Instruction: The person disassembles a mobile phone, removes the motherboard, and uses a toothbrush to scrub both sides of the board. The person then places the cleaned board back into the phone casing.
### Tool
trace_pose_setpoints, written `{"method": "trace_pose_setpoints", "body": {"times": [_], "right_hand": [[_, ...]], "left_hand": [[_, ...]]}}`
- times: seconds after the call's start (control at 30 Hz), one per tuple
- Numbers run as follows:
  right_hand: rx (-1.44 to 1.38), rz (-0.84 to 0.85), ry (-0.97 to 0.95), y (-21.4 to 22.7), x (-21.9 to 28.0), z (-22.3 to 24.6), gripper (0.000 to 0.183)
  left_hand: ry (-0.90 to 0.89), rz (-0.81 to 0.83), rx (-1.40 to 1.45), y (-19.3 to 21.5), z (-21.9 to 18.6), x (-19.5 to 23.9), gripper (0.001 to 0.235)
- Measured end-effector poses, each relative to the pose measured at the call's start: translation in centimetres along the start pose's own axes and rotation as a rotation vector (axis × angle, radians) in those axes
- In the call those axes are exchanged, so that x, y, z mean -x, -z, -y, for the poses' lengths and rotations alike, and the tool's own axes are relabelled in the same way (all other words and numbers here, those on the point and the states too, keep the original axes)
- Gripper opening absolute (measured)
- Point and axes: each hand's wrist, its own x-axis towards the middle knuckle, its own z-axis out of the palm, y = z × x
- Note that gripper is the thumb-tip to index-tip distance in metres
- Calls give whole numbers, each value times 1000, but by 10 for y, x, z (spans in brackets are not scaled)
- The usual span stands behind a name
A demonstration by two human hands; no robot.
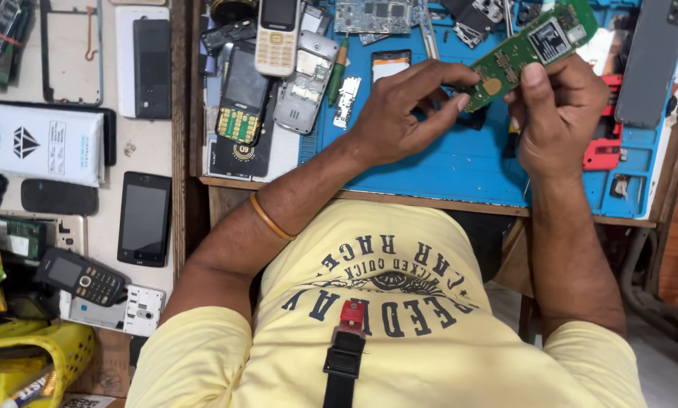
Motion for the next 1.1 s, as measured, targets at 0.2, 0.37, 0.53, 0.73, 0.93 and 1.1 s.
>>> {"method": "trace_pose_setpoints", "body": {"times": [0.2, 0.37, 0.53, 0.73, 0.93, 1.1], "right_hand": [[14, 22, 4, -2, 0, 4, 34], [14, 40, 19, -2, -2, 3, 32], [46, 50, 34, -1, -1, 2, 31], [100, 42, 39, -2, 1, 3, 30], [149, 16, 113, -2, 2, 3, 28], [182, 11, 136, -1, 3, 1, 28]], "left_hand": [[25, -17, 23, -2, -1, -2, 20], [41, -22, 31, -3, 0, -1, 16], [42, -6, 33, -4, 6, -1, 16], [27, 8, 53, -4, 9, -1, 23], [-22, 35, -38, -4, 3, -3, 30], [-27, 44, -74, -4, 1, -4, 17]]}}
